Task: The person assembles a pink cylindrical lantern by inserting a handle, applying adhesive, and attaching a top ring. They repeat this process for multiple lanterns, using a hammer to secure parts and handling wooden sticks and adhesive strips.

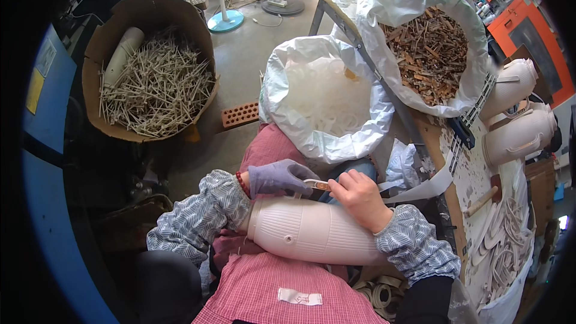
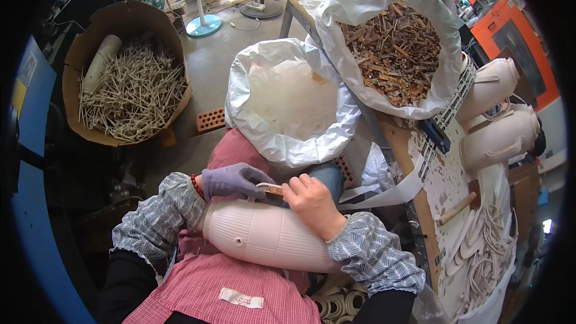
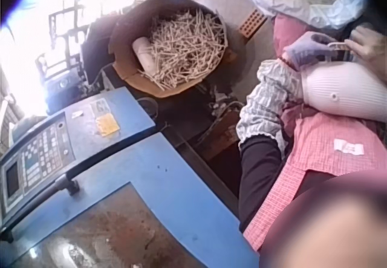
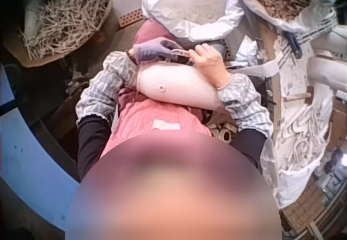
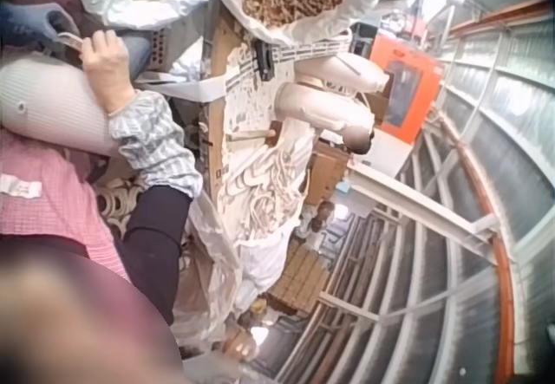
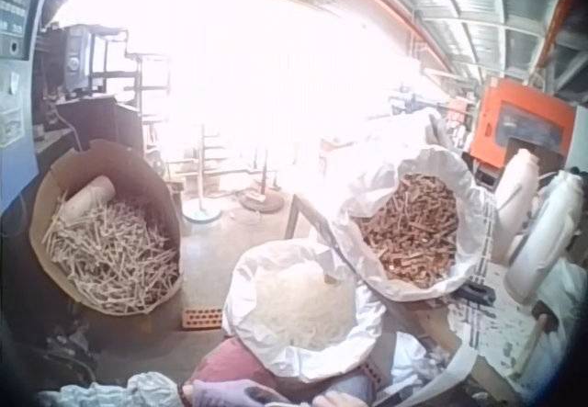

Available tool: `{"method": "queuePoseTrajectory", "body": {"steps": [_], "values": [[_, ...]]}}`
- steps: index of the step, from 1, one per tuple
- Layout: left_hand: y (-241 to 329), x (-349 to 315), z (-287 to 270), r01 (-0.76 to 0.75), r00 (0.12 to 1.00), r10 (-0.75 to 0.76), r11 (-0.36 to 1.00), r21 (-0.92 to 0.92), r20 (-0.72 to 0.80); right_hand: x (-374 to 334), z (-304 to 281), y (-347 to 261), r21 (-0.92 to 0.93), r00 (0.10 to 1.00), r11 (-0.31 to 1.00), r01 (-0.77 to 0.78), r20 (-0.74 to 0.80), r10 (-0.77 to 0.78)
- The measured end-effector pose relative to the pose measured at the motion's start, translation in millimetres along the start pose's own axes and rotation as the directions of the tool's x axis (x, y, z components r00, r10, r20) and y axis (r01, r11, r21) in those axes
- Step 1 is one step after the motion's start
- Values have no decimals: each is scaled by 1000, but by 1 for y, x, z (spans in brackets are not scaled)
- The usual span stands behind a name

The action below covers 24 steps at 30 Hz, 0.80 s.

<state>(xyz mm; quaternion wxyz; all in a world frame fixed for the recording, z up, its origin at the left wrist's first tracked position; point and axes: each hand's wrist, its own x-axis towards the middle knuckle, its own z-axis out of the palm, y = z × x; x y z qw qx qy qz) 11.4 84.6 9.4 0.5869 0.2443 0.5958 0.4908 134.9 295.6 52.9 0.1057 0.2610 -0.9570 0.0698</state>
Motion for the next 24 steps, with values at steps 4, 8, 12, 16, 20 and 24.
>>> {"method": "queuePoseTrajectory", "body": {"steps": [4,8,12,16,20,24], "values": [[-1,1,0,0,1000,1,1000,27,-25,1,2,2,-5,1000,1000,27,-16,-27],[-2,1,0,26,999,-25,1000,16,-35,1,3,1,-8,995,999,39,-93,-40],[-6,2,-1,-5,1000,5,1000,-24,-4,1,1,-1,-24,993,998,50,-108,-53],[-2,3,-2,17,1000,-17,1000,5,-9,-1,4,0,-67,992,997,46,-118,-54],[13,10,6,-12,997,20,994,113,-73,-3,-1,0,-96,999,995,17,-30,-20],[-8,25,6,-86,982,111,984,158,-155,2,0,19,45,997,998,52,-67,-49]]}}
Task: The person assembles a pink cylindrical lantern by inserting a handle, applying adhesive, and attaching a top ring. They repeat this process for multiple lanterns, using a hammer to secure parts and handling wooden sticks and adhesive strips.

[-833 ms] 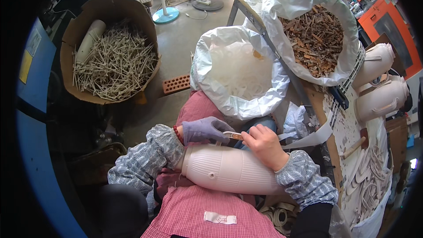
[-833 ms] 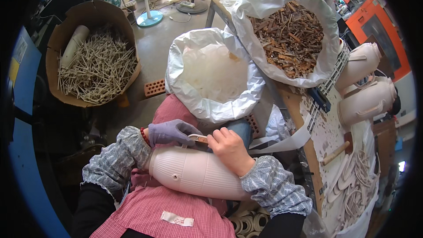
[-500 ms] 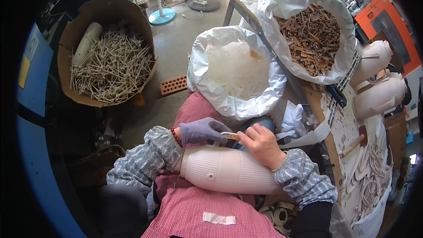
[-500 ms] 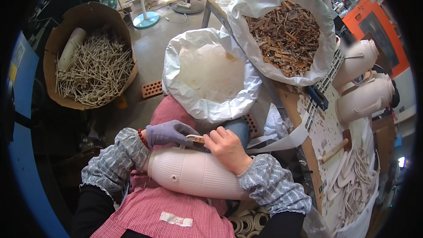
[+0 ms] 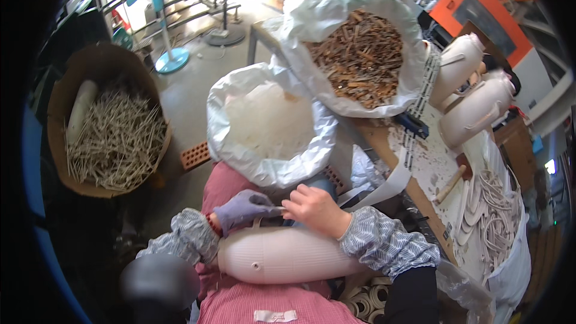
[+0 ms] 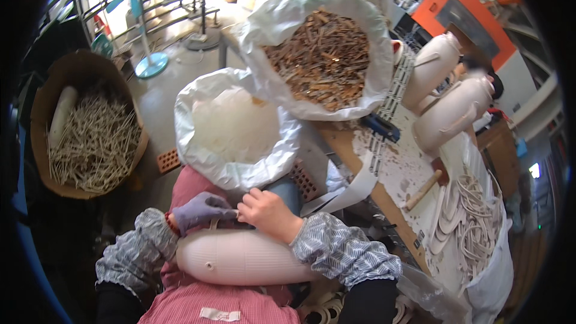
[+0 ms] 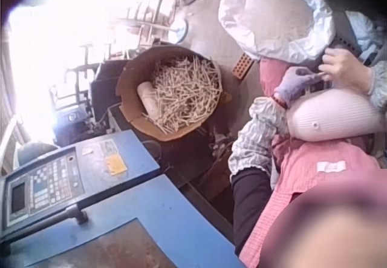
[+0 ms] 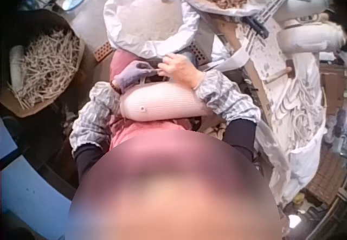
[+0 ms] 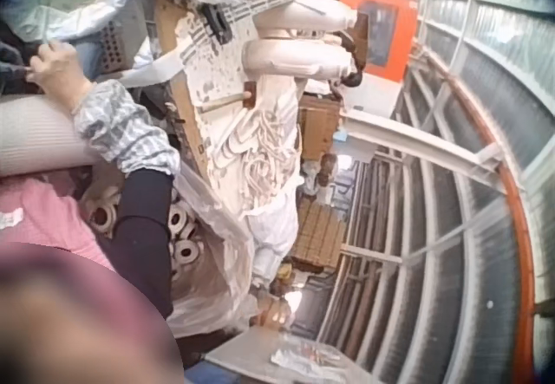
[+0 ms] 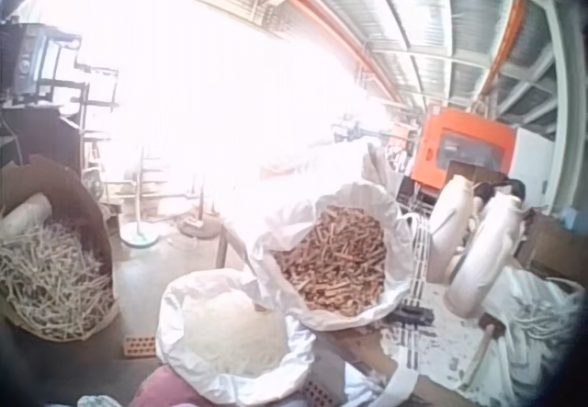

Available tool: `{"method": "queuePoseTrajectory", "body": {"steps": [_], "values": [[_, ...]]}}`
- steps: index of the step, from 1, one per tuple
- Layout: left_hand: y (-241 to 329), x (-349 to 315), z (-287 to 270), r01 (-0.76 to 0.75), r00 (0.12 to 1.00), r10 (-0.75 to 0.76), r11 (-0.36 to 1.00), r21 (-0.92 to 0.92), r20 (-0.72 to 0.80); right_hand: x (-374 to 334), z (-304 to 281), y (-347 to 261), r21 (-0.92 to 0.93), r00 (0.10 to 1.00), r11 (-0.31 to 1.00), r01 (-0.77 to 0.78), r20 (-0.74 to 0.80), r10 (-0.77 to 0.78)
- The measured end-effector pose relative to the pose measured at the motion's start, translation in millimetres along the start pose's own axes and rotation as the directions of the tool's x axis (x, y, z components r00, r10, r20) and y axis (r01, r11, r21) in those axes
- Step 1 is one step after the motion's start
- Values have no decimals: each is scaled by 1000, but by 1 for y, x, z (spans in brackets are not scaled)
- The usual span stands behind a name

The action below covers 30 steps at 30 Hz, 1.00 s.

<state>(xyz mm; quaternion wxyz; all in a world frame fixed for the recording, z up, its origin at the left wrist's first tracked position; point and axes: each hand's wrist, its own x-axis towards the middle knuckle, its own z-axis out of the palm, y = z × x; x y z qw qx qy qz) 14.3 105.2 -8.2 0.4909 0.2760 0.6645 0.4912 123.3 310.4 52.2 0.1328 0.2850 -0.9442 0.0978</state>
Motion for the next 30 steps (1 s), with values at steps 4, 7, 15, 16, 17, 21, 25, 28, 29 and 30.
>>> {"method": "queuePoseTrajectory", "body": {"steps": [4,7,15,16,17,21,25,28,29,30], "values": [[6,2,4,125,992,-124,992,19,-14,16,-53,104,-123,924,962,-242,-330,191],[18,-11,4,128,992,-129,991,-36,-12,21,-70,206,-29,702,781,-624,-459,544],[97,-62,-5,-460,822,564,585,668,72,-5,-71,282,81,446,635,-768,-644,621],[92,-64,-9,-554,737,667,502,664,111,-7,-71,283,171,433,672,-721,-646,629],[85,-71,-13,-547,758,634,491,678,153,2,-72,271,263,420,700,-664,-643,641],[75,-100,-2,-416,771,624,344,842,126,34,-62,131,887,635,299,-352,-9,773],[69,-110,8,-406,715,691,285,868,107,27,-24,-3,910,857,-193,-366,411,312],[47,-108,7,-495,716,677,323,807,168,31,-15,-38,884,840,-241,-401,460,287],[40,-112,7,-487,729,667,345,802,156,33,-16,-44,913,852,-36,-405,392,346],[34,-116,9,-481,741,655,367,796,146,34,-16,-50,900,866,171,-402,312,391]]}}
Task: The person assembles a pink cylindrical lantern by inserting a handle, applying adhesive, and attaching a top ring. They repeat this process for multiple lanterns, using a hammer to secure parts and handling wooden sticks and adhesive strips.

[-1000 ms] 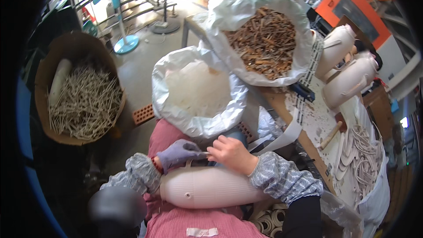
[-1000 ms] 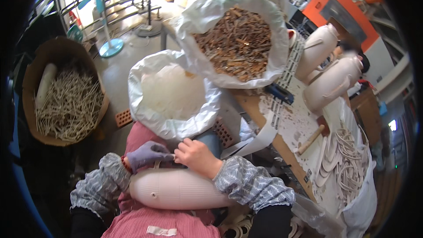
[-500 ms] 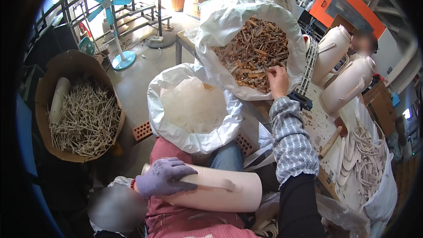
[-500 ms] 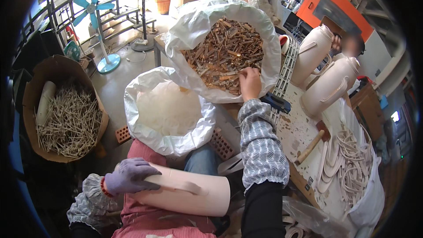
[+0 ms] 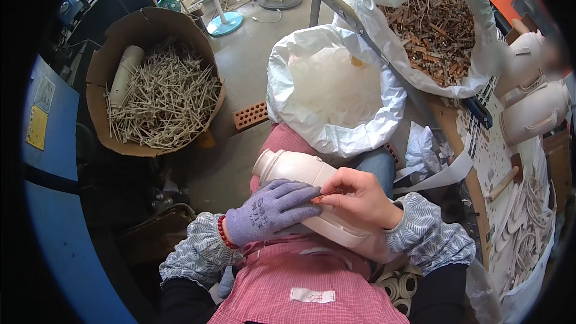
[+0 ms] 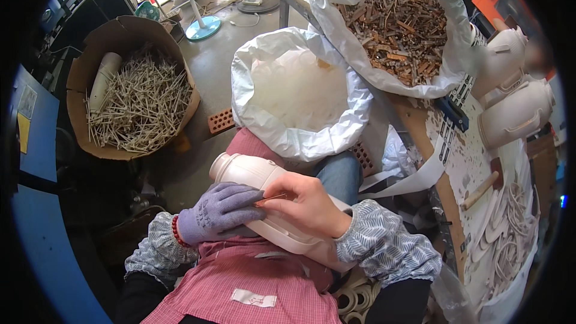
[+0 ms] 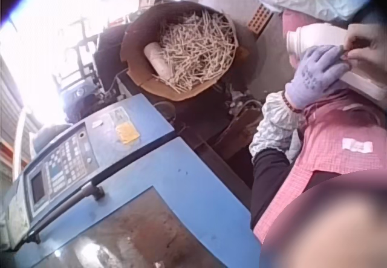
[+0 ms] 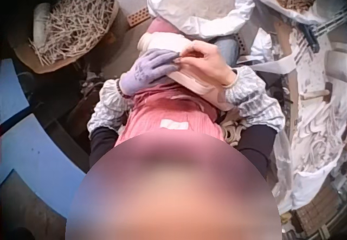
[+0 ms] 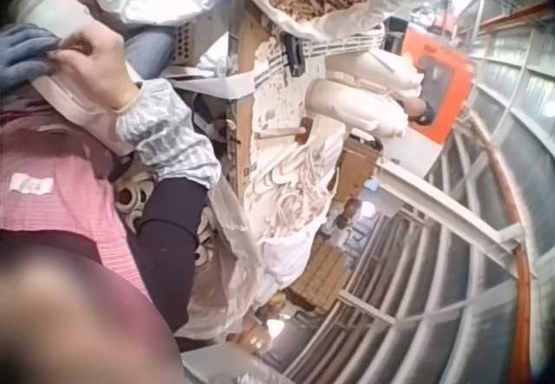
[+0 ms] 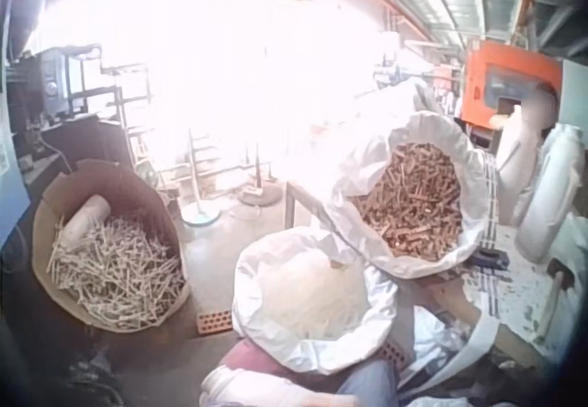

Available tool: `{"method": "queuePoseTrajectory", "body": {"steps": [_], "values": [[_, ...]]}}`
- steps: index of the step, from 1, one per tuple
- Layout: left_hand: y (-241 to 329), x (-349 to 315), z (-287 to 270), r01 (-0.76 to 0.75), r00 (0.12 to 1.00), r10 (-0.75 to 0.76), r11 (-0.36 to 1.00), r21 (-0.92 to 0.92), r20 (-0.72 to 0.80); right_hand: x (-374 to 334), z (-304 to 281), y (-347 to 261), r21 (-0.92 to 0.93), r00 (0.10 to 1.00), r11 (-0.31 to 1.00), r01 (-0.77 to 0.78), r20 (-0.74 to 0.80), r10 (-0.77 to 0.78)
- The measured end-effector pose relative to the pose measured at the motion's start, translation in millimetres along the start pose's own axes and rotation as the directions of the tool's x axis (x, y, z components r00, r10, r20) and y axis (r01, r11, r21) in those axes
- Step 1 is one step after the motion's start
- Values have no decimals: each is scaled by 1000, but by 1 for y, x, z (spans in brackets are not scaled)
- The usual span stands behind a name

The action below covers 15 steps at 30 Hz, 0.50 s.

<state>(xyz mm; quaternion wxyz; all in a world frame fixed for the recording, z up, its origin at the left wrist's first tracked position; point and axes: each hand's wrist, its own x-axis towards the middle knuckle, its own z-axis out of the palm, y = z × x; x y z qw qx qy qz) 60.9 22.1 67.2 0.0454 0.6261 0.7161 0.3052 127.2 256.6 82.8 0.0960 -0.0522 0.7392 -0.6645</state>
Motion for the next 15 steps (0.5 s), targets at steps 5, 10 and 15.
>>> {"method": "queuePoseTrajectory", "body": {"steps": [5,10,15], "values": [[2,-3,6,2,1000,-2,1000,3,-21,-7,0,-1,-717,853,522,462,198,-483],[3,-11,18,-16,983,2,997,-72,-185,-20,-5,-11,-628,953,718,301,170,-251],[3,-10,21,-19,974,-1,996,-85,-229,-22,-2,-4,-474,979,861,184,170,-115]]}}
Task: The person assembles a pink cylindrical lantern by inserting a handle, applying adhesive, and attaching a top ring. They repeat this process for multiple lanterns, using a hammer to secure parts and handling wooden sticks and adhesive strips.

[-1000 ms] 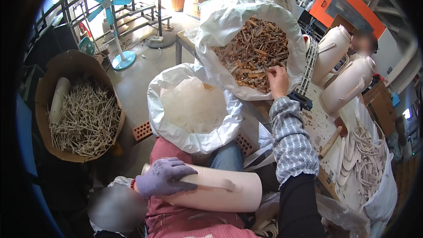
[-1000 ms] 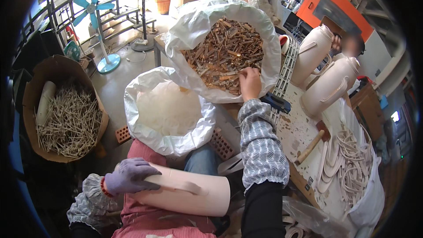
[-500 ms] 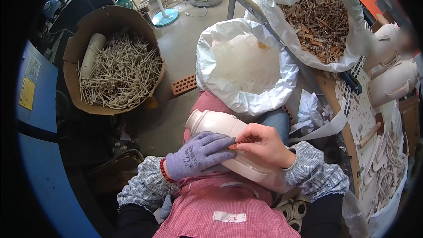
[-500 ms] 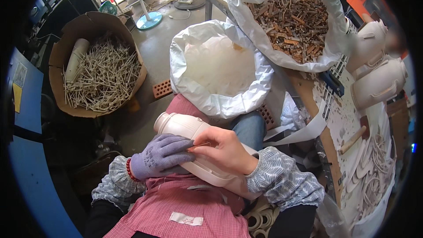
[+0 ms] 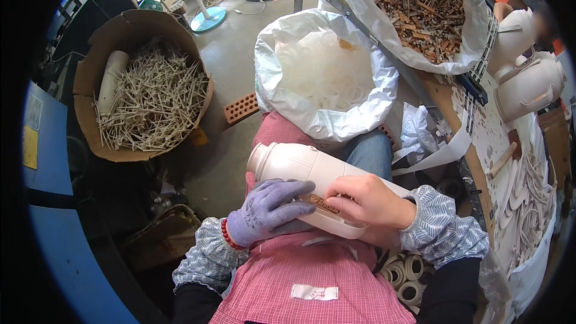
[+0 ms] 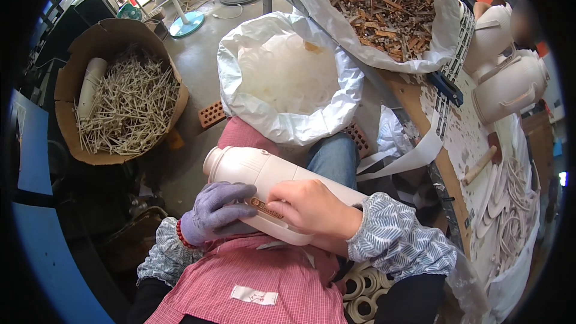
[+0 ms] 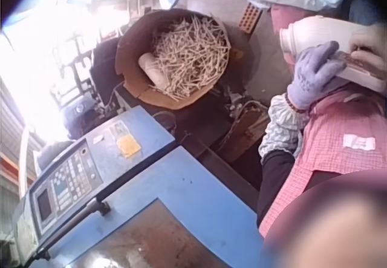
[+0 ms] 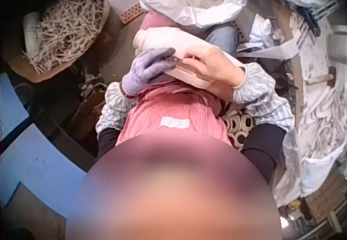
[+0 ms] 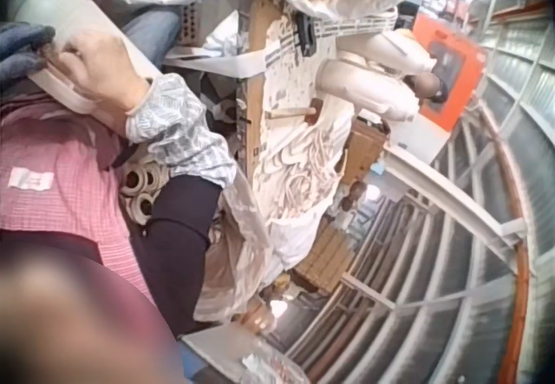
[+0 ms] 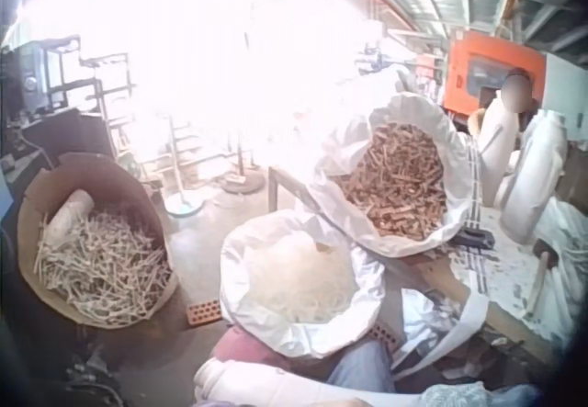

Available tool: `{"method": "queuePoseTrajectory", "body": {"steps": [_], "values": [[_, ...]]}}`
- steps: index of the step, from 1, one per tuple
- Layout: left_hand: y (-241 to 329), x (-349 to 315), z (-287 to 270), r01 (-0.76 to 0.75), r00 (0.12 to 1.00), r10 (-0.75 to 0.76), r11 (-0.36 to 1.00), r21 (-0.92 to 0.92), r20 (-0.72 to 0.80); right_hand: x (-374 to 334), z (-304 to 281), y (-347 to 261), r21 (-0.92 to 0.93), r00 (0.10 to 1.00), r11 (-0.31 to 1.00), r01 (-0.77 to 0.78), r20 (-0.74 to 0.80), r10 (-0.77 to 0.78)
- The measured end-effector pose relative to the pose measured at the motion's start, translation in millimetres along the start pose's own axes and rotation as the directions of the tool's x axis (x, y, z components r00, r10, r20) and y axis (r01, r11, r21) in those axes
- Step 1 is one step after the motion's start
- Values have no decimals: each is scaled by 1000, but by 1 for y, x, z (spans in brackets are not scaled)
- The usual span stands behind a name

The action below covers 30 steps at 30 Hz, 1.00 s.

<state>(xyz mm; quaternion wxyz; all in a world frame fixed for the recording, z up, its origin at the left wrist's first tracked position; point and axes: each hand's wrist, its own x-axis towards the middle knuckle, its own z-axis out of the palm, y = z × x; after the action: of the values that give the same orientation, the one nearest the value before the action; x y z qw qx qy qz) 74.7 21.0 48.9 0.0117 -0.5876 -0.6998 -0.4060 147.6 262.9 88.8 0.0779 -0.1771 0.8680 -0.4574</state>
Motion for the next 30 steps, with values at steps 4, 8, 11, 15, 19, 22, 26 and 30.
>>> {"method": "queuePoseTrajectory", "body": {"steps": [4,8,11,15,19,22,26,30], "values": [[2,6,-5,-41,997,38,999,36,64,15,-8,-3,289,943,911,-295,239,230],[3,7,-6,-47,994,42,998,51,98,18,-9,2,293,942,919,-264,285,179],[4,8,-2,-60,994,53,995,77,95,17,-15,-1,222,958,961,-165,269,102],[4,4,0,-57,992,46,994,92,119,21,-16,-5,196,920,950,-242,358,160],[3,0,3,-48,998,46,998,42,41,22,-19,4,224,905,931,-287,382,187],[-2,-7,11,-27,998,25,999,-34,-57,15,-25,0,221,912,928,-301,349,213],[-4,-6,14,-36,994,31,999,-40,-108,5,-17,0,183,936,952,-245,300,184],[-3,-5,15,-19,994,10,997,-77,-113,2,-18,0,198,938,952,-233,303,166]]}}
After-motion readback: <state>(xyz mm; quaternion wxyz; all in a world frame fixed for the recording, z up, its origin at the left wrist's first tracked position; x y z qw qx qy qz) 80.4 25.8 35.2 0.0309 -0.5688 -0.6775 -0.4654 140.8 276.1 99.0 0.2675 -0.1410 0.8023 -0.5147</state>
